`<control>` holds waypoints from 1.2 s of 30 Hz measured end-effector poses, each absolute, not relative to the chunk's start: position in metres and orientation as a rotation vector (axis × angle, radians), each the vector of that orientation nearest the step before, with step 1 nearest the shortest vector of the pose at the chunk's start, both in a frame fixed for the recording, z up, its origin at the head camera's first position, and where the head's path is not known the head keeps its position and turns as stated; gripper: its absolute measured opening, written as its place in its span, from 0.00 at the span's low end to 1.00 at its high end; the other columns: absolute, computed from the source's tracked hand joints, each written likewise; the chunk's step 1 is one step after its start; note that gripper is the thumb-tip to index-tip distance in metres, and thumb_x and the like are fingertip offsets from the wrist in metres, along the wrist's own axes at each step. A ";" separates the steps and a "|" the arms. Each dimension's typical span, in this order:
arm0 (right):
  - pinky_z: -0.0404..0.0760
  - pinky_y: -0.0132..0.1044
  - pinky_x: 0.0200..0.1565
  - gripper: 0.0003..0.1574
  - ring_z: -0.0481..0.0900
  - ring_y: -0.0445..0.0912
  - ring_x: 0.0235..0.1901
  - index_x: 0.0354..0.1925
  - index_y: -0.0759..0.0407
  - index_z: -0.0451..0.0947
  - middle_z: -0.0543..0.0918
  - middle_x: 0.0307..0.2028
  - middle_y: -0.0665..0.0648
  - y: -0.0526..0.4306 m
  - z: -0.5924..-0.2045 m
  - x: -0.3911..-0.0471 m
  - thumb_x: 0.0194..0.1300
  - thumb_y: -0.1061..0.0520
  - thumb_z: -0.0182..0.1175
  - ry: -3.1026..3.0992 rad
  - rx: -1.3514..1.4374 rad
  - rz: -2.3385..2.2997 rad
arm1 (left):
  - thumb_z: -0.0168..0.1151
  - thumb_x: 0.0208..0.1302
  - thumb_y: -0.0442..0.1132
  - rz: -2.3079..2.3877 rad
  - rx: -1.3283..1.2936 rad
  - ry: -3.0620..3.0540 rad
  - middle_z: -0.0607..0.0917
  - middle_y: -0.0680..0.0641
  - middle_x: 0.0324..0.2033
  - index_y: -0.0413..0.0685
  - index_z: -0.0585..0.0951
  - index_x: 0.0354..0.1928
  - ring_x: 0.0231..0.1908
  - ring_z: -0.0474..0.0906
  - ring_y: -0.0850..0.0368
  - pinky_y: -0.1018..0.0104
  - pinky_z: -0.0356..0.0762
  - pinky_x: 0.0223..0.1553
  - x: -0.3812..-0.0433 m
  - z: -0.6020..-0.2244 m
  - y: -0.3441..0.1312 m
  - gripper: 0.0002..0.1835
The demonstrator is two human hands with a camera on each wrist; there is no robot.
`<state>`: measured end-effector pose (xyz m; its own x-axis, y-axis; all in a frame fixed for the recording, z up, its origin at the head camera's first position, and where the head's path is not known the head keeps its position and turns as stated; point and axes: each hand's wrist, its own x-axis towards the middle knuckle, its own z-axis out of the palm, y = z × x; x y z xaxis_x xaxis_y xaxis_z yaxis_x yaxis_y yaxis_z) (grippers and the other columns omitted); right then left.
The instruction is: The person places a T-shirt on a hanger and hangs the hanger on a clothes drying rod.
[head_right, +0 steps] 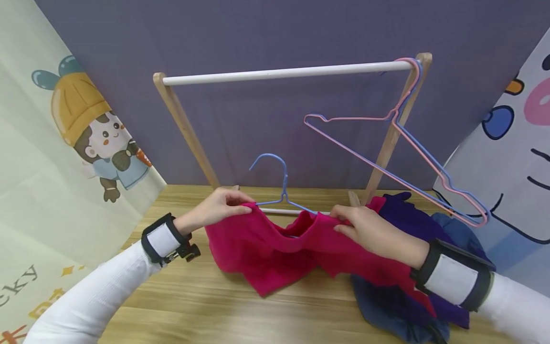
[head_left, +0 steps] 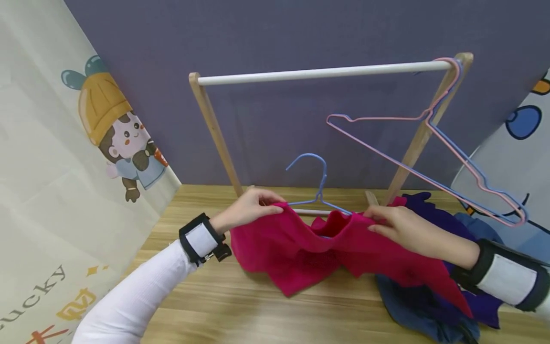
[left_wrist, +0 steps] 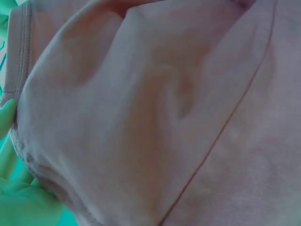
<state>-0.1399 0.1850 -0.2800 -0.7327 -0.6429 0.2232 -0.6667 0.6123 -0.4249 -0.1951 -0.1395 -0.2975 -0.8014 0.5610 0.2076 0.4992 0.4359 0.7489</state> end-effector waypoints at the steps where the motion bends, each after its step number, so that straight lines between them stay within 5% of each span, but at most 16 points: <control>1: 0.78 0.37 0.27 0.08 0.74 0.36 0.27 0.36 0.54 0.72 0.79 0.28 0.47 0.185 -0.280 -0.140 0.56 0.62 0.57 -2.784 1.140 0.774 | 0.61 0.53 0.36 1.305 0.969 2.601 0.83 0.45 0.34 0.44 0.80 0.39 0.28 0.74 0.61 0.65 0.72 0.31 -0.195 -0.297 -0.141 0.10; 12: 0.77 0.36 0.23 0.07 0.73 0.39 0.22 0.33 0.54 0.67 0.72 0.25 0.46 0.190 -0.281 -0.139 0.58 0.55 0.56 -2.972 1.482 1.192 | 0.61 0.53 0.35 1.239 1.041 2.715 0.84 0.47 0.32 0.45 0.81 0.36 0.32 0.75 0.62 0.60 0.75 0.36 -0.198 -0.298 -0.144 0.07; 19: 0.80 0.37 0.24 0.10 0.73 0.38 0.21 0.31 0.59 0.63 0.71 0.24 0.44 0.183 -0.291 -0.132 0.57 0.60 0.56 -2.935 1.805 1.632 | 0.62 0.53 0.35 1.178 1.109 2.826 0.81 0.49 0.31 0.46 0.80 0.34 0.34 0.73 0.60 0.60 0.74 0.37 -0.199 -0.299 -0.141 0.06; 29: 0.81 0.49 0.26 0.07 0.75 0.39 0.20 0.33 0.63 0.66 0.73 0.20 0.53 0.162 -0.293 -0.119 0.58 0.63 0.55 -2.832 1.762 2.054 | 0.60 0.54 0.37 1.171 1.053 2.943 0.80 0.48 0.33 0.48 0.79 0.35 0.37 0.72 0.58 0.57 0.72 0.40 -0.211 -0.295 -0.143 0.05; 36: 0.80 0.52 0.27 0.09 0.79 0.48 0.25 0.37 0.64 0.65 0.74 0.25 0.51 0.135 -0.289 -0.119 0.58 0.63 0.55 -2.758 1.650 2.137 | 0.58 0.56 0.35 1.282 0.989 3.021 0.78 0.39 0.47 0.44 0.78 0.39 0.56 0.63 0.50 0.51 0.61 0.56 -0.220 -0.281 -0.150 0.08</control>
